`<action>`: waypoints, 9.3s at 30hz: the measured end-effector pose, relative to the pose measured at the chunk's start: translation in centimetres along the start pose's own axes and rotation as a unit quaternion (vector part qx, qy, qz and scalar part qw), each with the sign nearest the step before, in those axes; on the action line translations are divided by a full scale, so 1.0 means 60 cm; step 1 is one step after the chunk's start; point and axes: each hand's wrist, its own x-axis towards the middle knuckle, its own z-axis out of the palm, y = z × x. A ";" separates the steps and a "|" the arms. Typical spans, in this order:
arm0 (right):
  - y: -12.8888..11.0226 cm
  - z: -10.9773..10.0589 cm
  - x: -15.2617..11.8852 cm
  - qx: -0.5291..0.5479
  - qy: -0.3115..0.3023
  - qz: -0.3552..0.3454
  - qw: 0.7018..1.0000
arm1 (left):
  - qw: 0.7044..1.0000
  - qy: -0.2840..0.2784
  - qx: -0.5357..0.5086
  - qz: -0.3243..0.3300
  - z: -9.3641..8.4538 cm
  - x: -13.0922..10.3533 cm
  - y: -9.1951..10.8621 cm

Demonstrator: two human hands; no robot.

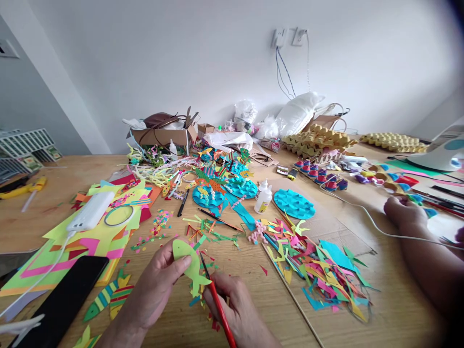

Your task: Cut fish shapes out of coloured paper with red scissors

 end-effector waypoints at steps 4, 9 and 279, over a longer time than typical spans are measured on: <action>-0.001 -0.001 -0.002 0.036 -0.014 0.014 0.999 | 1.000 0.008 0.012 -0.001 0.001 0.000 0.000; 0.000 -0.001 -0.005 0.048 -0.022 0.019 0.998 | 1.000 -0.010 0.001 -0.021 -0.002 0.004 -0.007; 0.005 -0.026 0.027 0.304 0.038 0.124 0.944 | 0.731 -0.153 0.489 0.451 -0.055 -0.021 -0.041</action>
